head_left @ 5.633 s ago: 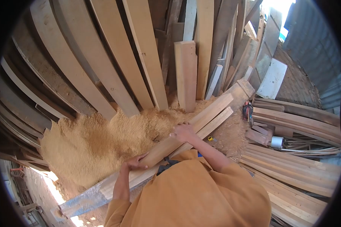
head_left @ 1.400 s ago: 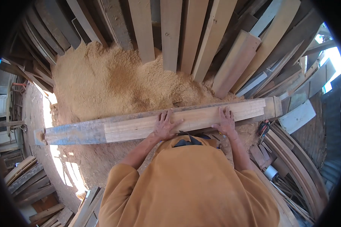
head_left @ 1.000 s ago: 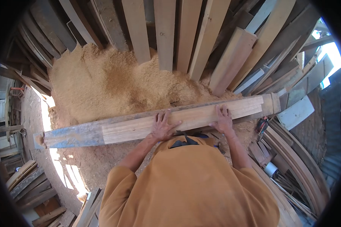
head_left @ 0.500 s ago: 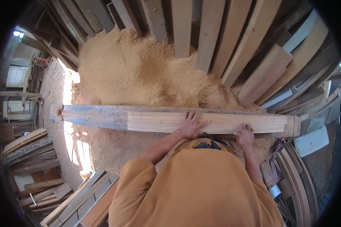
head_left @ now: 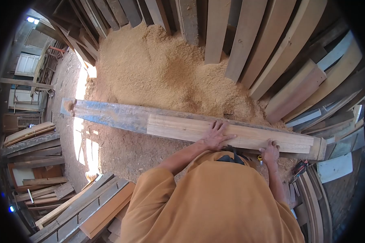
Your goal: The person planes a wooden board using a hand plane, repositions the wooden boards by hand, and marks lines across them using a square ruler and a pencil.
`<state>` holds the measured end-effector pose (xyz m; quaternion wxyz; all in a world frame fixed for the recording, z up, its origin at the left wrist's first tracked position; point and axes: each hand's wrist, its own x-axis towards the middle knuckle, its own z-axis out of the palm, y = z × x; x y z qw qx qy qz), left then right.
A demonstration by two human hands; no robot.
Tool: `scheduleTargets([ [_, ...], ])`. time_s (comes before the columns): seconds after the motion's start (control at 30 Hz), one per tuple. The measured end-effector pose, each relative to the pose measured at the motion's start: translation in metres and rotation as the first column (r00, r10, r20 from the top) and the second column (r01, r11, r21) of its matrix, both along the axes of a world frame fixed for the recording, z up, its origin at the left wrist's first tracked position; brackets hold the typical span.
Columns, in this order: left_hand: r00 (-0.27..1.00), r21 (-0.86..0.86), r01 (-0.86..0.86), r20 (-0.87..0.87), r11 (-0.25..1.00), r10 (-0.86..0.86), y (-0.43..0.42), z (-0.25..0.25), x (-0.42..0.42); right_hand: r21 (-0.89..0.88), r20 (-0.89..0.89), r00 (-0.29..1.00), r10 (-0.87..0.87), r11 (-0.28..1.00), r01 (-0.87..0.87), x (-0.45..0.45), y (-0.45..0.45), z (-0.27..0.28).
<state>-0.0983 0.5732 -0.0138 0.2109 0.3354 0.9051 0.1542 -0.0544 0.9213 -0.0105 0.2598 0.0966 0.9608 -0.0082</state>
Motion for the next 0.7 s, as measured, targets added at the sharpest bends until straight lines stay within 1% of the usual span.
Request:
scheduleTargets([
  [0.03, 1.0, 0.019, -0.009, -0.017, 1.0, 0.009, 0.0, -0.002, 0.0, 0.009, 0.009, 1.0, 0.008, 1.0, -0.009, 0.0, 0.0, 0.001],
  [0.1, 0.999, 0.06, -0.018, -0.049, 0.998, 0.021, -0.001, -0.009, 0.003, 0.03, 0.018, 0.973, 0.23, 0.973, -0.231, 0.003, 0.009, -0.026],
  [0.17, 0.998, 0.018, -0.035, -0.059, 0.999, 0.036, 0.003, -0.018, 0.006, 0.012, 0.055, 0.981, 0.186, 0.982, -0.187, 0.008, 0.011, -0.012],
  [0.2, 0.998, 0.032, -0.037, -0.055, 0.999, 0.038, 0.004, -0.018, 0.005, -0.006, 0.074, 0.997, 0.015, 1.0, -0.015, 0.001, -0.012, 0.016],
  [0.23, 0.998, 0.055, -0.02, -0.052, 0.998, 0.023, 0.003, -0.02, 0.003, -0.012, 0.069, 0.998, -0.011, 1.0, 0.012, 0.008, -0.008, 0.005],
  [0.27, 0.997, 0.017, -0.022, -0.069, 1.0, 0.023, 0.005, -0.019, 0.003, 0.011, -0.078, 0.995, 0.069, 0.998, -0.069, 0.025, 0.0, -0.022],
  [0.3, 0.993, 0.032, -0.033, -0.111, 0.999, 0.037, 0.007, -0.021, 0.004, 0.084, -0.126, 0.982, 0.144, 0.987, -0.134, 0.035, 0.0, -0.042],
  [0.33, 0.992, 0.038, -0.018, -0.124, 0.999, 0.022, 0.01, -0.021, 0.004, 0.071, -0.15, 0.965, 0.217, 0.975, -0.208, 0.041, -0.007, -0.032],
  [0.4, 0.988, 0.029, 0.016, -0.153, 0.999, -0.011, 0.021, -0.026, 0.003, -0.134, -0.252, 0.968, -0.021, 0.991, -0.014, 0.057, -0.026, -0.025],
  [0.43, 0.985, 0.011, 0.035, -0.167, 0.999, -0.033, 0.025, -0.03, 0.003, -0.266, -0.282, 0.946, -0.162, 0.96, 0.085, 0.063, -0.037, -0.017],
  [0.47, 0.982, -0.014, 0.048, -0.18, 0.999, -0.05, 0.03, -0.032, 0.001, -0.403, -0.295, 0.908, -0.297, 0.901, 0.163, 0.067, -0.046, -0.009],
  [0.57, 0.988, 0.019, 0.121, -0.097, 0.992, -0.118, 0.06, -0.026, -0.009, -0.532, -0.148, 0.943, -0.298, 0.828, 0.178, 0.074, -0.046, -0.008],
  [0.6, 0.984, 0.015, 0.152, -0.092, 0.988, -0.15, 0.074, -0.026, -0.011, -0.563, -0.105, 0.939, -0.326, 0.798, 0.214, 0.08, -0.044, -0.012],
  [0.67, 0.975, 0.003, 0.207, -0.077, 0.978, -0.207, 0.103, -0.03, -0.016, -0.623, -0.016, 0.929, -0.37, 0.73, 0.28, 0.081, -0.039, -0.002],
  [0.7, 0.972, 0.001, 0.222, -0.078, 0.975, -0.221, 0.118, -0.032, -0.018, -0.656, 0.083, 0.935, -0.345, 0.687, 0.312, 0.084, -0.028, 0.006],
])
